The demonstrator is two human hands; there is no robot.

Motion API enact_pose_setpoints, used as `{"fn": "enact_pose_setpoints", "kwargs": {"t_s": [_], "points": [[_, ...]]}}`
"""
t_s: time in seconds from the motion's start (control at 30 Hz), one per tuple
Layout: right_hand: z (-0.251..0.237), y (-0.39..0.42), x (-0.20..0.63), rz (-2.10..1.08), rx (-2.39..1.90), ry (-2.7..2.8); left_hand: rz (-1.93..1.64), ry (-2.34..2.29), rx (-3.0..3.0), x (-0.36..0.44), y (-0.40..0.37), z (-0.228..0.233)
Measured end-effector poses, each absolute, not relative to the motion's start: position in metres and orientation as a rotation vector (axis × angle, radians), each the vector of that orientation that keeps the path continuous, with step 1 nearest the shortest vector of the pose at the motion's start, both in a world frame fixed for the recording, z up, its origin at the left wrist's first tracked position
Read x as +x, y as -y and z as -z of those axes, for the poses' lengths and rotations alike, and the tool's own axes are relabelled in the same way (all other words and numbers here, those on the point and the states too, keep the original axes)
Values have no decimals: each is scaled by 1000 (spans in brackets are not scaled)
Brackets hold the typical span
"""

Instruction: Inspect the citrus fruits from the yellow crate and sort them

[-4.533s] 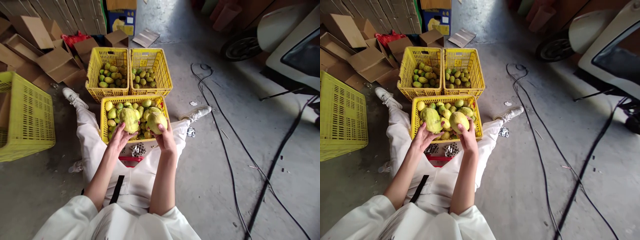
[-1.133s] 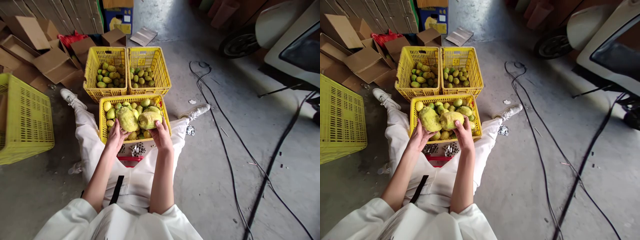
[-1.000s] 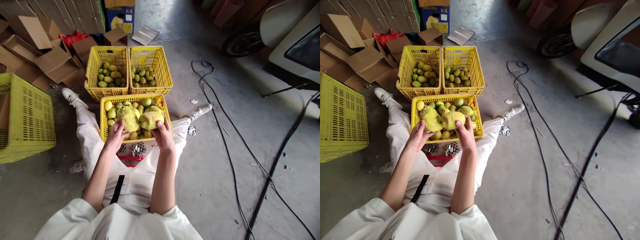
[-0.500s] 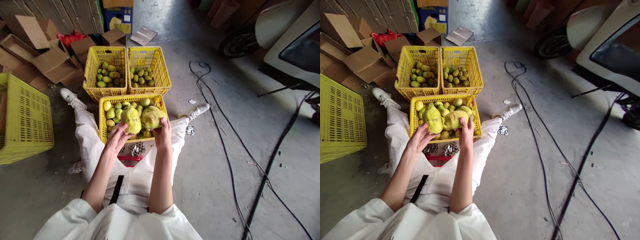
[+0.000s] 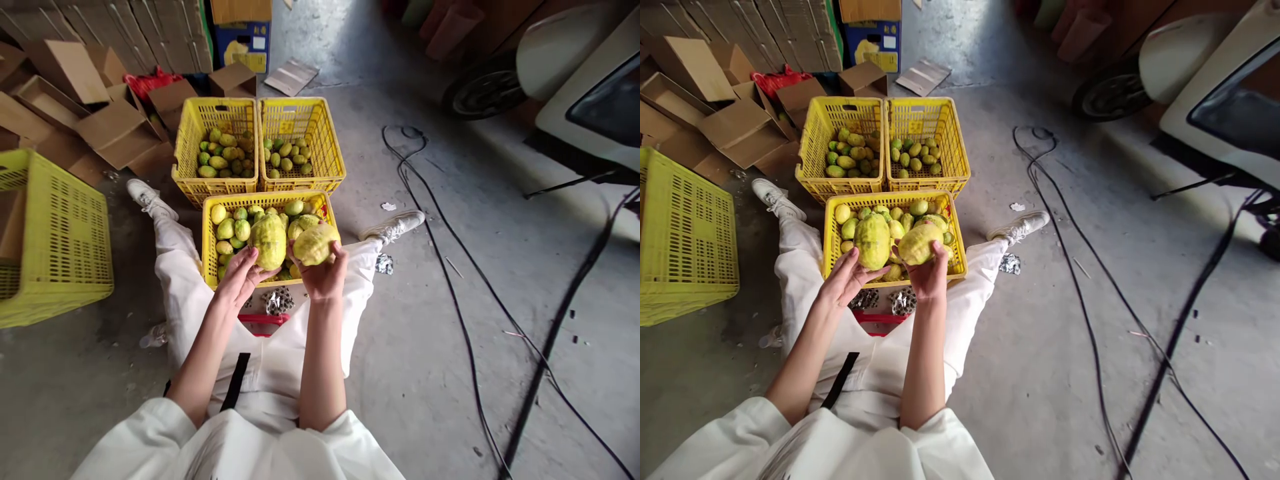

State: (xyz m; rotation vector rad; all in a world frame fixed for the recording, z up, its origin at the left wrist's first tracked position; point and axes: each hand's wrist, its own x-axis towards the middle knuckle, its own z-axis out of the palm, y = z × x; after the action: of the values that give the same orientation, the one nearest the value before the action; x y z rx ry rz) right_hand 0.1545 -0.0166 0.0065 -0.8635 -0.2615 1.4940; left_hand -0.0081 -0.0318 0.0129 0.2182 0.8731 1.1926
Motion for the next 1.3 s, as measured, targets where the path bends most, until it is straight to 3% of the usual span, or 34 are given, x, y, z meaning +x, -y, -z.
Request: {"fn": "enact_pose_setpoints", "kwargs": {"t_s": [0.93, 1.17, 1.3], "points": [[-4, 28, 185, -1270, -359, 68, -1104, -825, 81, -8, 31, -26], [-2, 19, 188, -1354, -705, 70, -1029, -765, 144, -6, 35, -17], [-4, 20, 182, -1348, -647, 52, -1008, -729, 207, -6, 36, -8]]}}
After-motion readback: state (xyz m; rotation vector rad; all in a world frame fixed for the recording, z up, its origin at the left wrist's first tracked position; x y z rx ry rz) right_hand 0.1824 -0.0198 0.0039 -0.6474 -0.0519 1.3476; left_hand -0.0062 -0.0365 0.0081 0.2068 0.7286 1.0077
